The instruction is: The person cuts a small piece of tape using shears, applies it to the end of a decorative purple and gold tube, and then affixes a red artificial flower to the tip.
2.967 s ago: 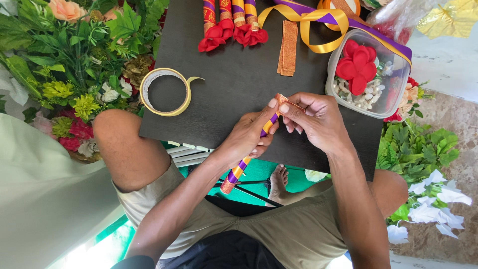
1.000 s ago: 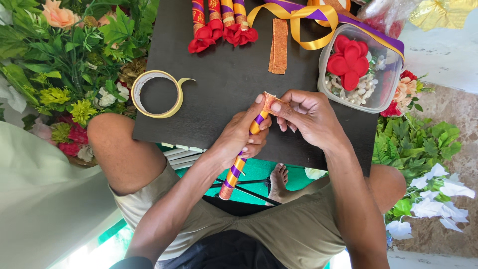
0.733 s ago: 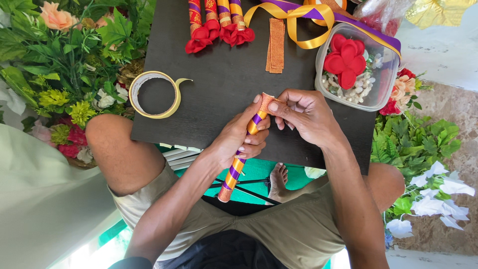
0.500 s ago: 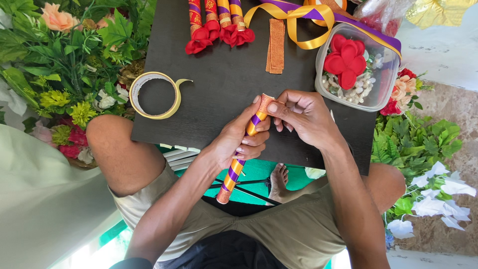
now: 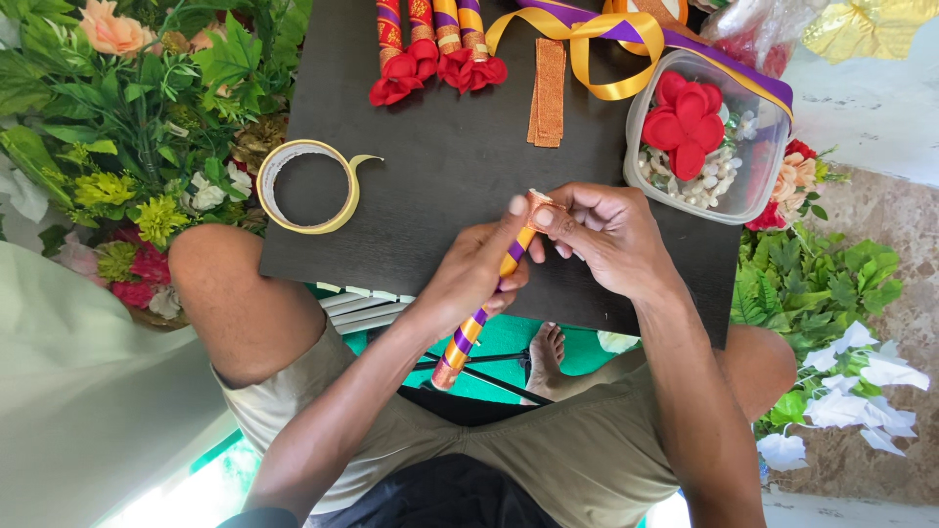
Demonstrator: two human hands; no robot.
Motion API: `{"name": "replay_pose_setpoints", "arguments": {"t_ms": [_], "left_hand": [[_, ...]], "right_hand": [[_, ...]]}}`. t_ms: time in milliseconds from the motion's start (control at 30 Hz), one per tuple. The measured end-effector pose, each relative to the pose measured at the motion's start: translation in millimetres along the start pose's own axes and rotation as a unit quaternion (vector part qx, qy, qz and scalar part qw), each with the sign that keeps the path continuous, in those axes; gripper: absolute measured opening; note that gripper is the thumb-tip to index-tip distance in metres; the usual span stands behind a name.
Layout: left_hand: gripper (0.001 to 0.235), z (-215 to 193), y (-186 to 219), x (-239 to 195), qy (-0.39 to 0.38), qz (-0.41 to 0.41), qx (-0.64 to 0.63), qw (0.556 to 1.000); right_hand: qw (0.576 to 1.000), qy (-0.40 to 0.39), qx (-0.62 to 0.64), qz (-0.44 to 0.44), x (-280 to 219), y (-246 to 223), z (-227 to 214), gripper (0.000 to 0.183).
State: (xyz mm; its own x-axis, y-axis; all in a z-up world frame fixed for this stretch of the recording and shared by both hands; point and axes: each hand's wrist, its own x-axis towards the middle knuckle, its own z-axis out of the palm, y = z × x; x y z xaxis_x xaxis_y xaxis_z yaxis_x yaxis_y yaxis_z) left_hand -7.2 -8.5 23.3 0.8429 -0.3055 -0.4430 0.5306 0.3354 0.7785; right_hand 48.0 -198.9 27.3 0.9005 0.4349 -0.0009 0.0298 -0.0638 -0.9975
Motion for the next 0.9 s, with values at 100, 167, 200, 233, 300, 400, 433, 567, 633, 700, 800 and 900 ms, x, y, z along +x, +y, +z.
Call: {"name": "replay_pose_setpoints", "arguments": {"t_ms": [100, 167, 200, 233, 300, 400, 433, 567, 633, 700, 800, 900], "left_hand": [[0.069, -2.0, -11.4, 8.0, 0.032, 0.005, 0.008, 0.999], [0.069, -1.7, -12.9, 11.2, 0.038, 0.008, 0.004, 0.999], [0.068, -2.1, -13.8, 11.8, 0.045, 0.01, 0.001, 0.999], [0.068, -2.5, -13.3, 11.6, 0.047, 0.01, 0.0, 0.999], [0.067, -1.6, -13.3, 12.2, 0.051, 0.002, -0.007, 0.999], [0.067, -0.5, -9.2, 10.7, 0.027, 0.002, -0.033, 0.999], [0.067, -1.1, -7.6, 10.6, 0.027, 0.002, -0.032, 0.999], [0.065, -1.5, -4.4, 9.4, -0.005, -0.002, -0.076, 0.997], [0.065, -1.1, -4.0, 8.3, -0.017, -0.008, -0.094, 0.995], [0.064, -1.0, -3.1, 7.9, -0.04, -0.009, -0.116, 0.992], [0.062, -3.9, -4.8, 8.9, -0.08, -0.012, -0.151, 0.985], [0.061, -5.5, -8.4, 10.3, -0.101, -0.018, -0.171, 0.98]], "right_hand": [[1.0, 0.009, -0.013, -0.01, 3.5, 20.0, -4.9, 0.016], [1.0, 0.016, -0.021, -0.011, 3.6, 22.3, -5.6, 0.017], [0.999, 0.022, -0.028, -0.011, 3.5, 23.7, -4.9, 0.018], [0.999, 0.02, -0.027, -0.011, 3.2, 22.2, -4.6, 0.018], [0.999, 0.022, -0.034, -0.002, 0.1, 19.7, -5.6, 0.022], [1.0, 0.005, -0.012, 0.01, -2.0, 6.2, -3.2, 0.021], [1.0, 0.006, -0.012, 0.009, -0.5, 7.5, -4.2, 0.021], [1.0, 0.0, -0.004, 0.015, 1.2, 11.4, -6.5, 0.024], [1.0, 0.002, -0.003, 0.017, 1.1, 13.7, -6.6, 0.025], [1.0, -0.002, -0.005, 0.016, 3.1, 16.7, -7.3, 0.026], [1.0, -0.004, 0.006, 0.027, 0.3, 14.0, -8.4, 0.028], [1.0, -0.008, 0.007, 0.026, -0.6, 12.5, -9.0, 0.03]]}}
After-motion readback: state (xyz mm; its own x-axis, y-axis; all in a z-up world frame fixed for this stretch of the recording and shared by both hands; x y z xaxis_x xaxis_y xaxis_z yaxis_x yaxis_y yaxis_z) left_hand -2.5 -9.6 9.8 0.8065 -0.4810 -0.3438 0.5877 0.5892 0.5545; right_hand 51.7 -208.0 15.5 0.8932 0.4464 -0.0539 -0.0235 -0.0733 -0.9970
